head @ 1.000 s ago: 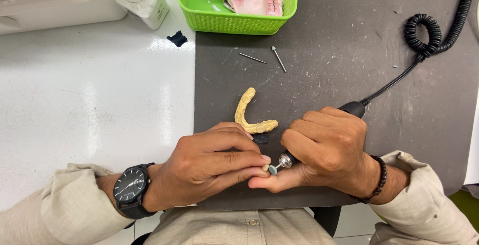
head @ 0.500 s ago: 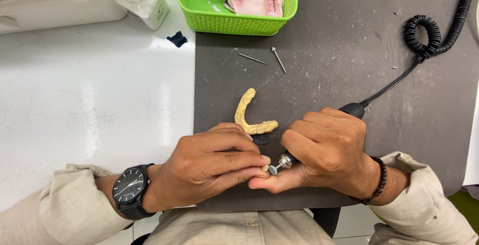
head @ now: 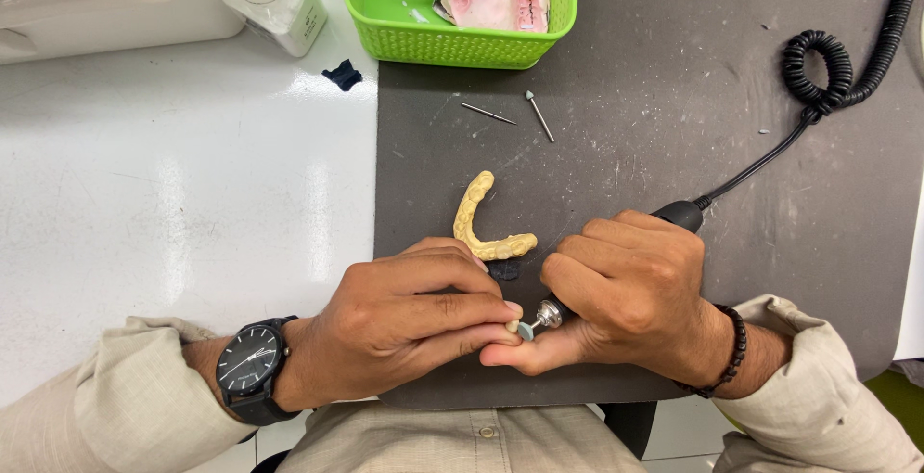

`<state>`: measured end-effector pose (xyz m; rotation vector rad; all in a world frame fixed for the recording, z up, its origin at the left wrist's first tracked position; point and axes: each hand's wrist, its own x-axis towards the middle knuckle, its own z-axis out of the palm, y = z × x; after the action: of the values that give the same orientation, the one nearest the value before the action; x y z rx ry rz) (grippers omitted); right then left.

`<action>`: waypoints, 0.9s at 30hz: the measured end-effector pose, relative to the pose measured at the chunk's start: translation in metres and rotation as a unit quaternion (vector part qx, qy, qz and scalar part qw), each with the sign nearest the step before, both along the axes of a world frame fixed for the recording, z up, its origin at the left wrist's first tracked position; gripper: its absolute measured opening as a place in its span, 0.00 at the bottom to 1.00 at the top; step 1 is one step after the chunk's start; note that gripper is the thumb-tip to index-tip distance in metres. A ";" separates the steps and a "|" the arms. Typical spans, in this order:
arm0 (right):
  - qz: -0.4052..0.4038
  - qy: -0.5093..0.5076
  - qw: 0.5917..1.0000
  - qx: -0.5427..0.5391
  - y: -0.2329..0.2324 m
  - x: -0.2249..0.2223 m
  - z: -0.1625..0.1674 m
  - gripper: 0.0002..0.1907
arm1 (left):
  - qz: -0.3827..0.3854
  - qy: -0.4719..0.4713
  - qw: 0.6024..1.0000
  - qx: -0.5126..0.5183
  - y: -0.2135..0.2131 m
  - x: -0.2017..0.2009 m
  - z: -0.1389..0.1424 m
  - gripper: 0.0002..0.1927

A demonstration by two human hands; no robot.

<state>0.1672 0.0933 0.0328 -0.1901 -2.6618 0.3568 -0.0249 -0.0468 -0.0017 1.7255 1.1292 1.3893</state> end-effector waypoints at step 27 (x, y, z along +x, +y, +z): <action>-0.208 -0.094 0.973 -0.043 0.034 0.012 0.007 0.09 | 0.084 0.111 0.989 0.056 0.011 -0.019 0.008 0.12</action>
<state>0.1790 0.1271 0.0396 -0.8303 -2.6961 0.3288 -0.0434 -0.0359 0.0061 1.9395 1.3684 1.4102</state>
